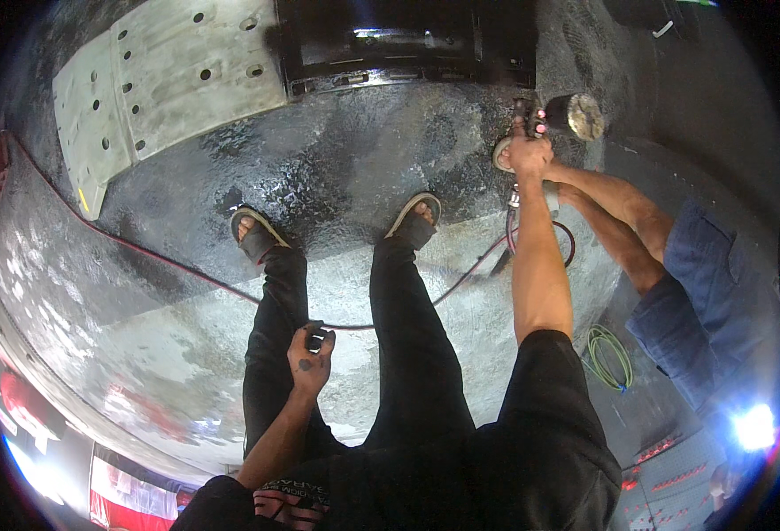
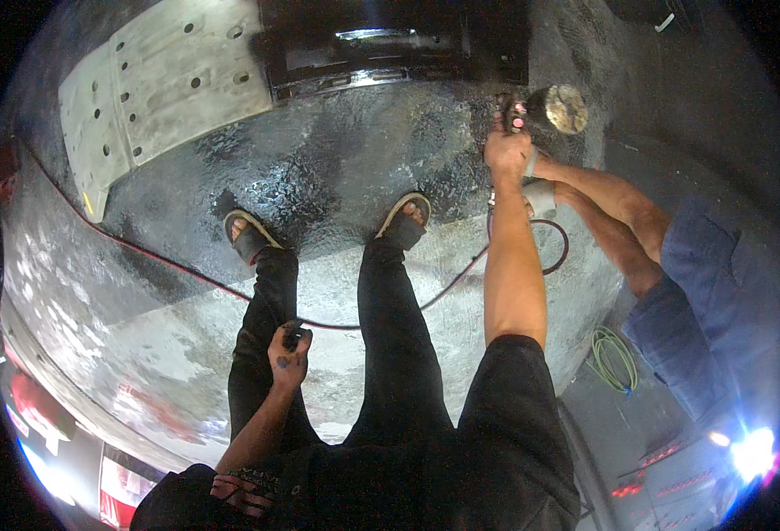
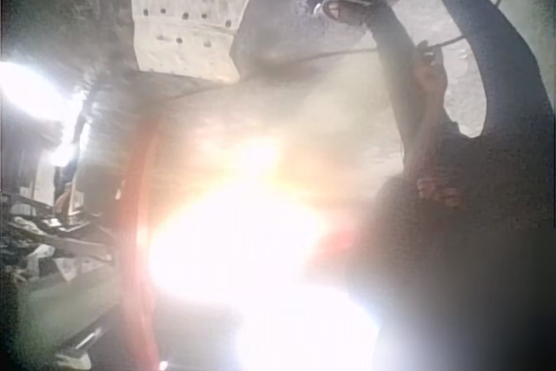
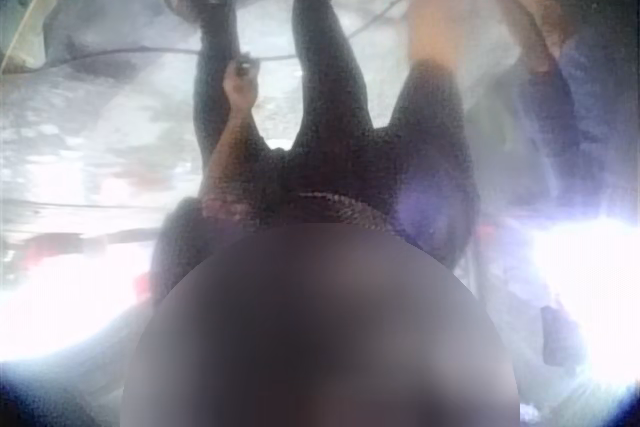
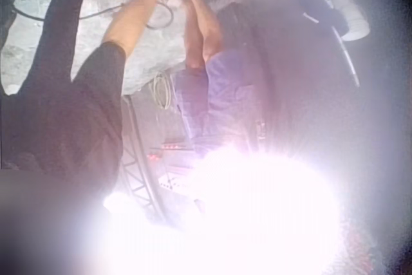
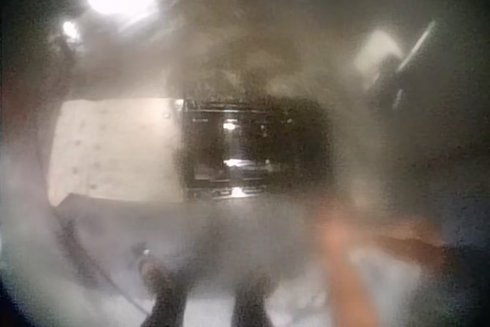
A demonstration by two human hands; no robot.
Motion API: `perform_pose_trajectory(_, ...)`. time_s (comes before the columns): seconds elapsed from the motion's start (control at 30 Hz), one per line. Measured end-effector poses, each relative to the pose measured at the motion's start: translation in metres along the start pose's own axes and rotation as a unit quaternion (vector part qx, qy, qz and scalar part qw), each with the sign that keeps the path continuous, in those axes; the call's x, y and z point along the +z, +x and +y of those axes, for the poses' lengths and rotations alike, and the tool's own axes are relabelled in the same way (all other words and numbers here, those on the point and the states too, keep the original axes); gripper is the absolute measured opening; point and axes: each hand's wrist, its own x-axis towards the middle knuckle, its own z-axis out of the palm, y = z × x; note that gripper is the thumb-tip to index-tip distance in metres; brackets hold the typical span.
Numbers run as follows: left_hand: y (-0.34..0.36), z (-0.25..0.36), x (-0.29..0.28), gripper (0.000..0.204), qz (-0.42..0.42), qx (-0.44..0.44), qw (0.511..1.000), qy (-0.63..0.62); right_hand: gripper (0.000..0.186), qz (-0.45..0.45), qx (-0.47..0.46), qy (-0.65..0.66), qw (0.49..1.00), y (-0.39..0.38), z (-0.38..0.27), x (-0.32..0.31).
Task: The person uses a spray gun to apply black paint to a white car part placed on the floor. After finishing the spray, they walk to a nearby area, pour black paint from a can into the spray gun's cup, and stir the paint with a stick.
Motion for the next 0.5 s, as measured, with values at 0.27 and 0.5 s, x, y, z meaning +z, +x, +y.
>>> perform_pose_trajectory(0.27,0.003,-0.007,-0.005,0.029,0.005,0.059,0.998,-0.011,0.061,-0.072,0.050,-0.009,0.996,0.027,-0.003,-0.022)
perform_pose_trajectory(0.5,0.003,-0.012,-0.004,0.029,0.000,0.016,1.000,-0.026,0.058,-0.041,-0.086,-0.028,0.995,0.021,-0.049,0.020)
